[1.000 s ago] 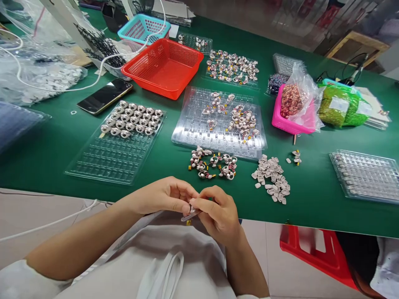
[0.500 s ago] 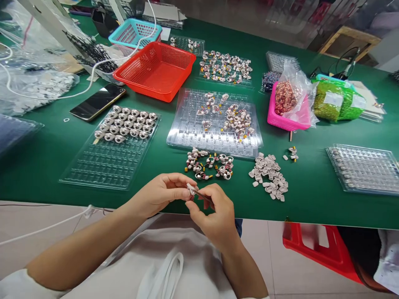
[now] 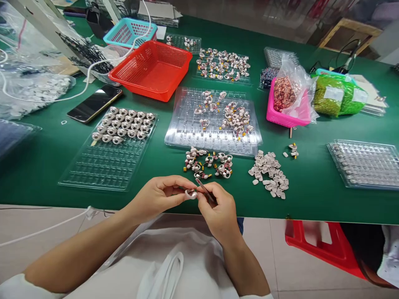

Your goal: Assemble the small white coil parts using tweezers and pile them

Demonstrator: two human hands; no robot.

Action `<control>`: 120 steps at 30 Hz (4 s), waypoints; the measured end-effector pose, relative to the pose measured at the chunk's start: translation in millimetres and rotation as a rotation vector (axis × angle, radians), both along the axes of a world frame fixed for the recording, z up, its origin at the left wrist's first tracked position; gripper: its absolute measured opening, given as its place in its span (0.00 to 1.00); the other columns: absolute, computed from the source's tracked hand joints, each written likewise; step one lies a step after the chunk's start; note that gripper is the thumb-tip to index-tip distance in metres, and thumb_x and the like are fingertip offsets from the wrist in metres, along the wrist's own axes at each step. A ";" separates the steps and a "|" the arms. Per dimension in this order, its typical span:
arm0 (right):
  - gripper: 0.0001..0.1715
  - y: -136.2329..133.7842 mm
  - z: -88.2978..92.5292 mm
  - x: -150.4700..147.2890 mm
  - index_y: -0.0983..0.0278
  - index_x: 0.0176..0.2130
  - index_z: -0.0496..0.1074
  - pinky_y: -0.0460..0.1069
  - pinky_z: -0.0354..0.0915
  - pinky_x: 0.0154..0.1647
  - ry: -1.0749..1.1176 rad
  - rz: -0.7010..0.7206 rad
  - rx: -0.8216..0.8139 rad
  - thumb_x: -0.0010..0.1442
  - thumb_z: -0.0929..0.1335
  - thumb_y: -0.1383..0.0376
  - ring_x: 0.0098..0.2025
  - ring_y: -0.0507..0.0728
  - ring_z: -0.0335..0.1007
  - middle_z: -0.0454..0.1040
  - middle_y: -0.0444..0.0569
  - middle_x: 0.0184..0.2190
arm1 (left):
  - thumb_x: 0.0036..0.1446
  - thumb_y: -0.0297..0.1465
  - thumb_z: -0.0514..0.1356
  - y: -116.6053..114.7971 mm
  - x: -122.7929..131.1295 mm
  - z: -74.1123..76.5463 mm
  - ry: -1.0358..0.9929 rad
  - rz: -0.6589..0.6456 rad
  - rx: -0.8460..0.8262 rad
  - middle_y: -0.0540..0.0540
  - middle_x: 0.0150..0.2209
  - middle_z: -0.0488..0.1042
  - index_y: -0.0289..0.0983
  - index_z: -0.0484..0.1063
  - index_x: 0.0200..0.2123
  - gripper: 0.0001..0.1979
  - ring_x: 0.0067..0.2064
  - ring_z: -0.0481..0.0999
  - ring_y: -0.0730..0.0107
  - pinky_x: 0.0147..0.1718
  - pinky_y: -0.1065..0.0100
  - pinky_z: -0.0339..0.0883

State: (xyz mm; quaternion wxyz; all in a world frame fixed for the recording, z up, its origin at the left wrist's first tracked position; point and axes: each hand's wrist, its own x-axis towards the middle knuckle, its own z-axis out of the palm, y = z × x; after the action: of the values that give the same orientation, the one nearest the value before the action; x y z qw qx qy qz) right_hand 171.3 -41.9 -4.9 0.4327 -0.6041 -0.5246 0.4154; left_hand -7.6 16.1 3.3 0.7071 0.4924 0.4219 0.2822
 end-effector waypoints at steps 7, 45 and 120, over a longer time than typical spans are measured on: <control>0.04 -6.8 -6.1 -8.2 0.59 0.39 0.76 0.46 0.67 0.29 -0.046 -0.082 0.146 0.65 0.69 0.66 0.31 0.52 0.71 0.76 0.45 0.33 | 0.54 0.30 0.69 -6.7 9.5 -2.2 -0.038 0.128 -0.026 0.46 0.34 0.82 0.34 0.79 0.36 0.06 0.37 0.81 0.66 0.42 0.67 0.75; 0.12 -2.7 1.5 -1.5 0.56 0.45 0.75 0.48 0.71 0.34 0.107 0.164 0.239 0.66 0.68 0.72 0.36 0.53 0.76 0.77 0.46 0.36 | 0.52 0.37 0.72 4.0 2.7 1.3 -0.190 -0.027 -0.227 0.49 0.27 0.79 0.34 0.76 0.36 0.14 0.29 0.77 0.72 0.34 0.69 0.72; 0.13 12.8 -1.9 3.4 0.63 0.31 0.72 0.45 0.57 0.25 0.132 0.106 -0.223 0.62 0.70 0.57 0.26 0.51 0.59 0.68 0.42 0.24 | 0.59 0.35 0.67 -1.0 -6.4 -10.7 -0.116 -0.023 -0.039 0.49 0.29 0.79 0.34 0.74 0.39 0.10 0.32 0.80 0.71 0.37 0.69 0.75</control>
State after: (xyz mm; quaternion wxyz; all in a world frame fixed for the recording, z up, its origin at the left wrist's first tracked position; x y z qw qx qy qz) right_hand 174.6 -29.1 -6.8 0.3742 -0.5913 -0.4766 0.5322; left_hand -14.0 15.1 -7.5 0.7431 0.4661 0.3800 0.2935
